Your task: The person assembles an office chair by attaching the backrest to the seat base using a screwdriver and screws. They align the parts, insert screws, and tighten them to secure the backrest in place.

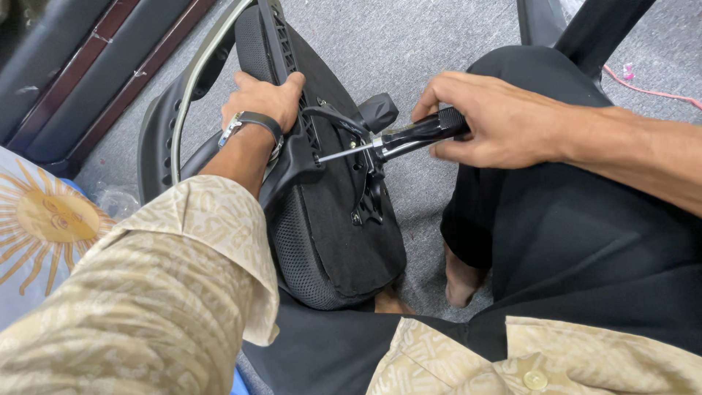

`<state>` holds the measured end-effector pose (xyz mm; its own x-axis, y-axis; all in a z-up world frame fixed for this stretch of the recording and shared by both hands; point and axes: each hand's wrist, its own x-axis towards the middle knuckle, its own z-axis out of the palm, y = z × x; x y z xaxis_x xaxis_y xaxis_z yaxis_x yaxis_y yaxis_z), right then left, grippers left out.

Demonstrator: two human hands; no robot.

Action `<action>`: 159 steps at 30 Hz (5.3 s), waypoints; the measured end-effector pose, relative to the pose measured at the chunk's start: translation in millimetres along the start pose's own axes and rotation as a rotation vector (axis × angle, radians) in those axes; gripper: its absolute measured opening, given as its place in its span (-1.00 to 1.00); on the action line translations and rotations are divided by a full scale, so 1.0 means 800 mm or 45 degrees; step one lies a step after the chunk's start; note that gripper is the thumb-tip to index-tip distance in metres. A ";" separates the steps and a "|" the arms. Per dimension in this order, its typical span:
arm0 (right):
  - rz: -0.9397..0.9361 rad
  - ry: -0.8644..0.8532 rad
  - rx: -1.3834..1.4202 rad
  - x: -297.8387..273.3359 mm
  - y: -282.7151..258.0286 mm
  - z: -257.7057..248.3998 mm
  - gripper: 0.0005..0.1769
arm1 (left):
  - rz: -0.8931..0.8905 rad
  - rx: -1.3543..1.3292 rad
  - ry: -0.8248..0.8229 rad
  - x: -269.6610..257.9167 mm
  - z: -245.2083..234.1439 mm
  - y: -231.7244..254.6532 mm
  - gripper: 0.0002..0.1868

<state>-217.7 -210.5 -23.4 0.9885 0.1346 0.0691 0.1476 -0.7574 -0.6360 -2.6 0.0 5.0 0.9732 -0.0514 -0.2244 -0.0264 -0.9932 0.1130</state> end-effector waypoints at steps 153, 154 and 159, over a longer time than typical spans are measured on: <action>1.003 0.321 -0.654 -0.087 0.278 0.012 -0.49 | -0.029 -1.067 0.485 -0.159 0.047 -0.047 -0.40; 1.031 0.300 -0.624 -0.078 0.279 0.010 -0.56 | -0.028 -1.069 0.474 -0.149 0.045 -0.047 -0.39; 1.027 0.247 -0.614 -0.038 0.277 -0.001 -0.75 | -0.095 -1.037 0.417 -0.116 0.039 -0.039 -0.36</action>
<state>-214.7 -383.3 -165.9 0.7802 -0.6178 -0.0979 -0.6249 -0.7628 -0.1659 -98.9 32.6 -7.9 0.9859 0.1667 0.0159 0.0893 -0.6037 0.7922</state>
